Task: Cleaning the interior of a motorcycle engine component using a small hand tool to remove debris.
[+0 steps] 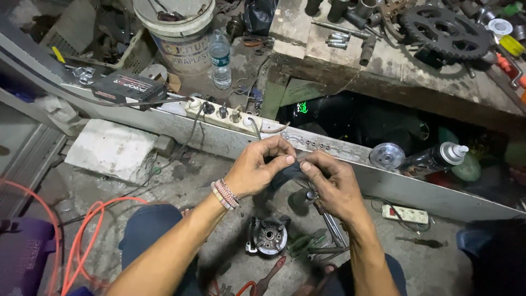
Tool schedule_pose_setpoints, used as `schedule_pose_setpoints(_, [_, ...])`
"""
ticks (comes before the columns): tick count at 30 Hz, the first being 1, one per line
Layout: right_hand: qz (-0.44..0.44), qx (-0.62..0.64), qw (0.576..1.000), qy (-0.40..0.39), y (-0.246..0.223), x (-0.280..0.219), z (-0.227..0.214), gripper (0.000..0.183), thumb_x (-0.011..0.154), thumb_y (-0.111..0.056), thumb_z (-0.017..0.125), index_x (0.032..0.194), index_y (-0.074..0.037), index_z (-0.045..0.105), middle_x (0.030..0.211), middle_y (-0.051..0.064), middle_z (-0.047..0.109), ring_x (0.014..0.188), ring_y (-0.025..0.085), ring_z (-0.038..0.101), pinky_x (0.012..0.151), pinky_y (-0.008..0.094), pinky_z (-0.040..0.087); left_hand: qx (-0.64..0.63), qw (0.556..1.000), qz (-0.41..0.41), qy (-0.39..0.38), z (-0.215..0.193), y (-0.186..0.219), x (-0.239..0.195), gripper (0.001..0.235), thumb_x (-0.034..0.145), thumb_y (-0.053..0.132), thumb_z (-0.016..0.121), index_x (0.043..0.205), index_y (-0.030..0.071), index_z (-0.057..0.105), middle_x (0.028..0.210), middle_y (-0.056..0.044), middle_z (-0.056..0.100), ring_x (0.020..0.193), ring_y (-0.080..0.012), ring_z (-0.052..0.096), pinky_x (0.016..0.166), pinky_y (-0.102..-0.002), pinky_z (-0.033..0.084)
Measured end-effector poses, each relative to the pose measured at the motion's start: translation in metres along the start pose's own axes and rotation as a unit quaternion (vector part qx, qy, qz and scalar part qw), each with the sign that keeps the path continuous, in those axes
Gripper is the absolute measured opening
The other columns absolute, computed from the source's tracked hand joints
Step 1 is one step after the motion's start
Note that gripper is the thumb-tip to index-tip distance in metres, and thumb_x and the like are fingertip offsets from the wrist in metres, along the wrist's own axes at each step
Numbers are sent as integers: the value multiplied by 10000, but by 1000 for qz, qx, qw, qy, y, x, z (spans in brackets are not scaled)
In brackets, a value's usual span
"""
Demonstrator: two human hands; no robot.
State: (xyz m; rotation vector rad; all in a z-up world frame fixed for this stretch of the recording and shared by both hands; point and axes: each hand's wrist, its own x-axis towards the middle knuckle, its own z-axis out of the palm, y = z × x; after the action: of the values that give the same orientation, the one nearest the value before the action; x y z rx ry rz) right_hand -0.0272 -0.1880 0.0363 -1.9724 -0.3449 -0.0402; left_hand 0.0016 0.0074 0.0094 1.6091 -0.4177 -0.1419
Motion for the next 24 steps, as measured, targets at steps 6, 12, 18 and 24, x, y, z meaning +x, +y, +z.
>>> schedule_pose_setpoints(6, [-7,18,999,-44,-14,0,-4,206,973,-175,672,827,-57,755,653,95,608,678,169,540,689,364,503,-27,999,3,-29,-7,3,-1,99,893,118,745,972,60,731,779,-52,741,788,-98,604,782,-302,522])
schedule_pose_setpoints(12, [-27,102,994,-36,-3,-3,-2,136,940,-85,693,872,15,755,724,117,651,737,158,536,676,353,521,-69,997,18,-23,-8,5,-1,120,901,121,754,998,59,720,765,-16,719,754,-70,606,737,-260,514])
schedule_pose_setpoints(18, [50,314,947,40,29,-8,18,331,909,-62,728,1176,-1,542,799,109,710,681,122,666,525,230,537,-153,988,25,19,8,-14,4,188,904,120,777,1059,78,680,723,5,700,705,-21,585,670,-190,481])
schedule_pose_setpoints(24, [-1,372,927,41,35,-13,22,325,913,-40,708,1149,-5,488,786,102,661,646,136,697,505,192,553,-201,979,-4,34,24,-23,1,258,876,94,783,1077,79,623,704,2,685,698,-30,579,688,-174,478])
